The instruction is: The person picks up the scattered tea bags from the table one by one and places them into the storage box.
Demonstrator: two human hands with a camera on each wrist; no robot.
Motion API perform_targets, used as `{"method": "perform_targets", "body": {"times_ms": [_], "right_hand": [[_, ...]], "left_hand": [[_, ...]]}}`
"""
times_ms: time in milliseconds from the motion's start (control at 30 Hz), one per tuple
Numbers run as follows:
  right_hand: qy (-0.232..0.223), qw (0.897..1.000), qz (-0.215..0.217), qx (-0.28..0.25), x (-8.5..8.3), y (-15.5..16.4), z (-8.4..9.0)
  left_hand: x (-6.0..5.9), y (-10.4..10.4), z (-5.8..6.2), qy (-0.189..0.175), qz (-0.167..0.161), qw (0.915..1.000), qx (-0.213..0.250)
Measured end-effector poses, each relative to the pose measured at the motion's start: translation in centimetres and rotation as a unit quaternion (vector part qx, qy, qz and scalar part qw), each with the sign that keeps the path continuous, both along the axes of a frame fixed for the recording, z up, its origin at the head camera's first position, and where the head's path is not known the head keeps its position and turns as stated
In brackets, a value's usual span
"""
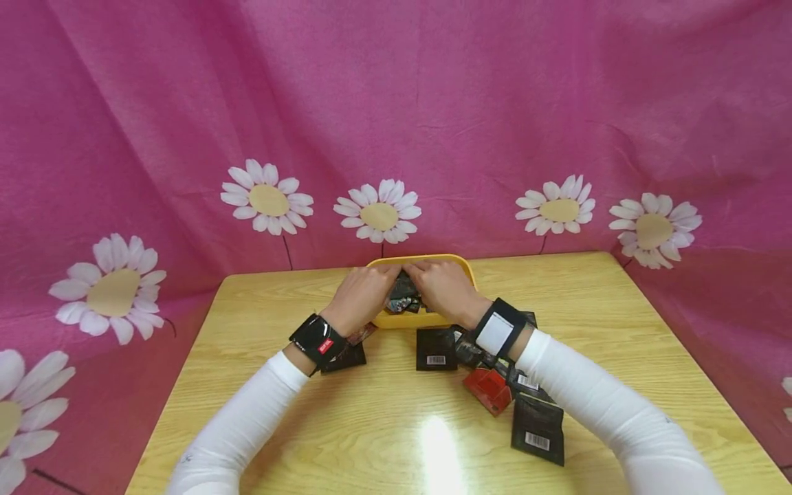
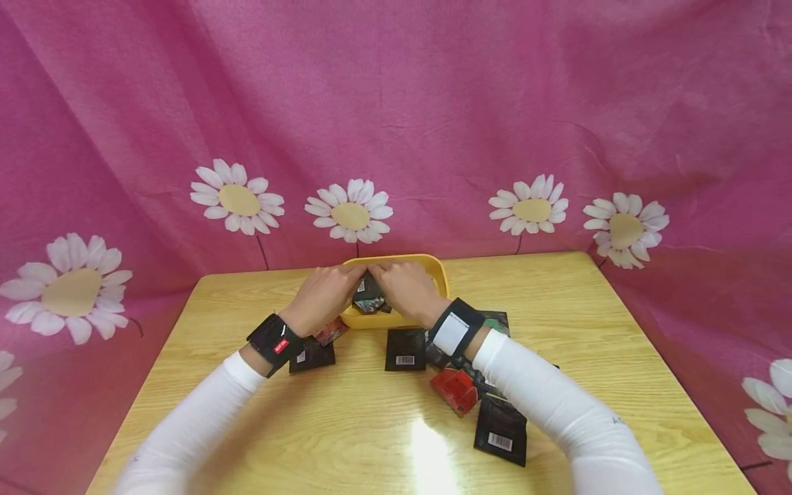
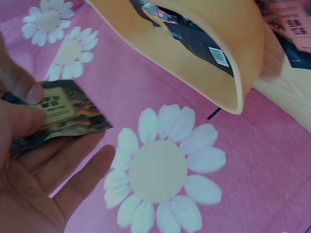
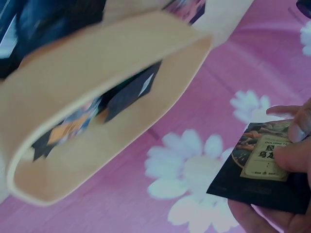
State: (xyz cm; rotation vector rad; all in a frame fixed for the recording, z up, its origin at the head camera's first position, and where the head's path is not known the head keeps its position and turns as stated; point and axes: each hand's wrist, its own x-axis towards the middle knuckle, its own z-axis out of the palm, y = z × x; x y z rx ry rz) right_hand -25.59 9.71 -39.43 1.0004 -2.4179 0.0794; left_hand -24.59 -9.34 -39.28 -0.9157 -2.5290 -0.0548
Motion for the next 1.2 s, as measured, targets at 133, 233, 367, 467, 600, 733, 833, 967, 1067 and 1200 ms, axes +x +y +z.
{"method": "perform_targets", "body": {"times_ms": [133,233,367,467,600,733,833,967,1067,1200], "right_hand": [[-0.030,0.999,-0.034,0.006,-1.5,1.1,-0.2],[-0.063,0.996,-0.061,0.024,-2.4,2.0,-0.9],[-0.079,0.992,-0.084,0.043,-3.6,3.1,-2.1],[-0.081,0.991,-0.093,0.047,-4.5,3.6,-3.1],[-0.093,0.988,-0.105,0.062,-5.5,4.0,-4.8],[-0.110,0.985,-0.114,0.074,-6.1,4.3,-6.4],[-0.125,0.983,-0.113,0.076,-6.3,4.3,-7.3],[-0.165,0.975,-0.110,0.096,-6.5,4.3,-8.0],[-0.200,0.966,-0.111,0.121,-6.5,4.2,-8.0],[-0.230,0.958,-0.105,0.136,-6.7,4.0,-7.5]], "left_hand": [[-2.4,1.5,-0.6,-0.005,0.001,1.0000,-0.003],[-3.9,2.7,-1.4,-0.027,0.008,0.9996,-0.008],[-5.6,4.2,-2.6,-0.064,0.016,0.9975,-0.026],[-6.7,5.1,-3.6,-0.083,0.020,0.9954,-0.044],[-7.7,6.0,-5.1,-0.106,0.022,0.9929,-0.050],[-8.5,6.4,-6.9,-0.124,0.016,0.9913,-0.041],[-8.9,6.6,-8.2,-0.134,0.013,0.9902,-0.038],[-9.2,6.7,-9.2,-0.164,0.018,0.9848,-0.056],[-9.3,6.7,-9.5,-0.212,0.038,0.9714,-0.100],[-9.4,6.8,-9.5,-0.257,0.061,0.9538,-0.143]]}}
